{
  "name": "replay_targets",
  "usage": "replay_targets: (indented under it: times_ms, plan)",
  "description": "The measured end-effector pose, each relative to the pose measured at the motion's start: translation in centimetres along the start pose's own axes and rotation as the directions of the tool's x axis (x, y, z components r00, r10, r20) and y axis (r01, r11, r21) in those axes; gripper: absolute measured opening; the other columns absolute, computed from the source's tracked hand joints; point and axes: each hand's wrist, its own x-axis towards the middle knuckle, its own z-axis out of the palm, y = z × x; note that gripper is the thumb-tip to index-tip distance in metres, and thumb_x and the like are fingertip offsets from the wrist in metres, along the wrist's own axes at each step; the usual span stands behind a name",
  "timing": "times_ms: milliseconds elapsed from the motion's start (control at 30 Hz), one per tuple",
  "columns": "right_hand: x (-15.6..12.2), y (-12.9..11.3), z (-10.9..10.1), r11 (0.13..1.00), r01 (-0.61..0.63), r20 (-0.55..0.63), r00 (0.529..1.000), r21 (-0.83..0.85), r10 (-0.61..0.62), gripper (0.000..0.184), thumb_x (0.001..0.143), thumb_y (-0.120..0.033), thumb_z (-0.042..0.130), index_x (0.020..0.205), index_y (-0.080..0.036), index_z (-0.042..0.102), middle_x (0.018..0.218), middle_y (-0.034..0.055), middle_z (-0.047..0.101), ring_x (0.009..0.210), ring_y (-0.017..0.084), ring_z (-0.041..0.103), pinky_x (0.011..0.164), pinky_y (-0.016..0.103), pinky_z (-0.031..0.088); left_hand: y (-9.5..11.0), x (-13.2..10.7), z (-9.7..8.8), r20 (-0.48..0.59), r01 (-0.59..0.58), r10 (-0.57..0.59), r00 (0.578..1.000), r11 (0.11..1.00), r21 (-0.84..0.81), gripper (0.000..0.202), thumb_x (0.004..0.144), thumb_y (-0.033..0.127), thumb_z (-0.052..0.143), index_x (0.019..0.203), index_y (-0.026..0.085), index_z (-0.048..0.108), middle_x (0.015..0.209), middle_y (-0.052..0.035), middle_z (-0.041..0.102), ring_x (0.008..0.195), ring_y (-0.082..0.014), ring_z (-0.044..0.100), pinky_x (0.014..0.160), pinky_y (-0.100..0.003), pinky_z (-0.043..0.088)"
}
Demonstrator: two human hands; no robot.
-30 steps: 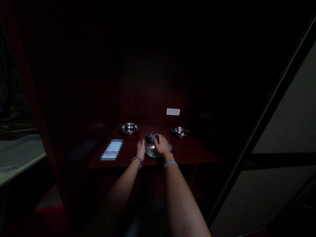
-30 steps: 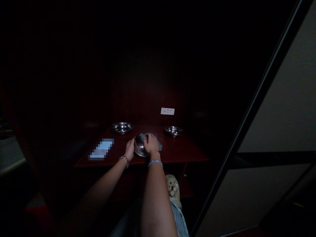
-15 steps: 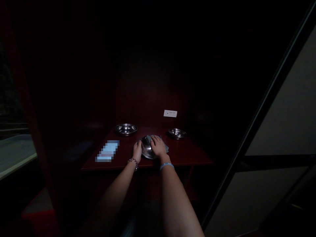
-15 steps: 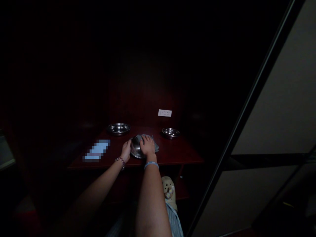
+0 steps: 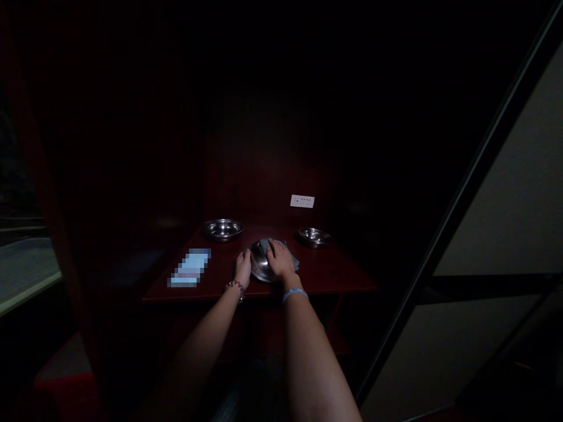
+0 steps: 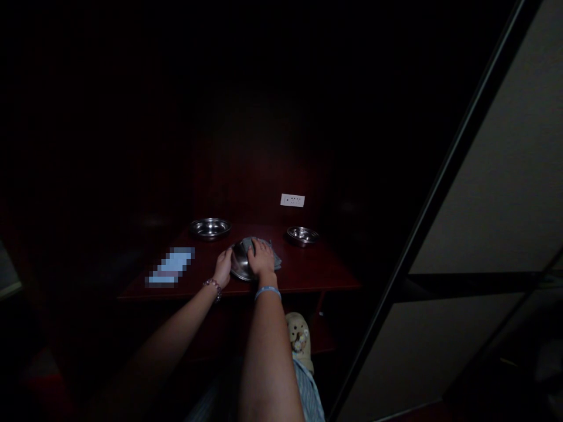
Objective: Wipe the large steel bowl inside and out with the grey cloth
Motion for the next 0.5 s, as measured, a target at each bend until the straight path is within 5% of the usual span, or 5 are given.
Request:
replay_targets:
  times_ms: [267,500]
  plan:
    - [-0.2,-0.5,-0.4,0.999,-0.021,0.005,1.0,0.035,0.021,0.059,0.119,-0.037,0.036,0.173,-0.019,0.051,0.176,0.0135,0.057,0.164,0.026,0.051,0.139,0.045,0.033,0.2,0.0,0.0,-0.008,0.026,-0.026,1.0,1.0,-0.001,0.033,0.089,0.053,0.077,0.087,0.021,0.07,0.087,-0.0079,0.078,0.085,-0.0235,0.073,0.09,-0.038,0.058]
    - [-0.6,-1.1,-1.1,0.994,-0.046,-0.027,0.998,0.1,0.049,0.066,0.116,-0.034,0.041,0.179,-0.012,0.036,0.17,0.0184,0.061,0.156,0.027,0.059,0.134,0.042,0.038,0.4,-0.2,0.1,-0.006,0.036,-0.036,0.999,0.999,0.016,0.037,0.089,0.057,0.078,0.088,0.021,0.07,0.088,-0.0082,0.078,0.092,-0.0262,0.076,0.094,-0.041,0.06]
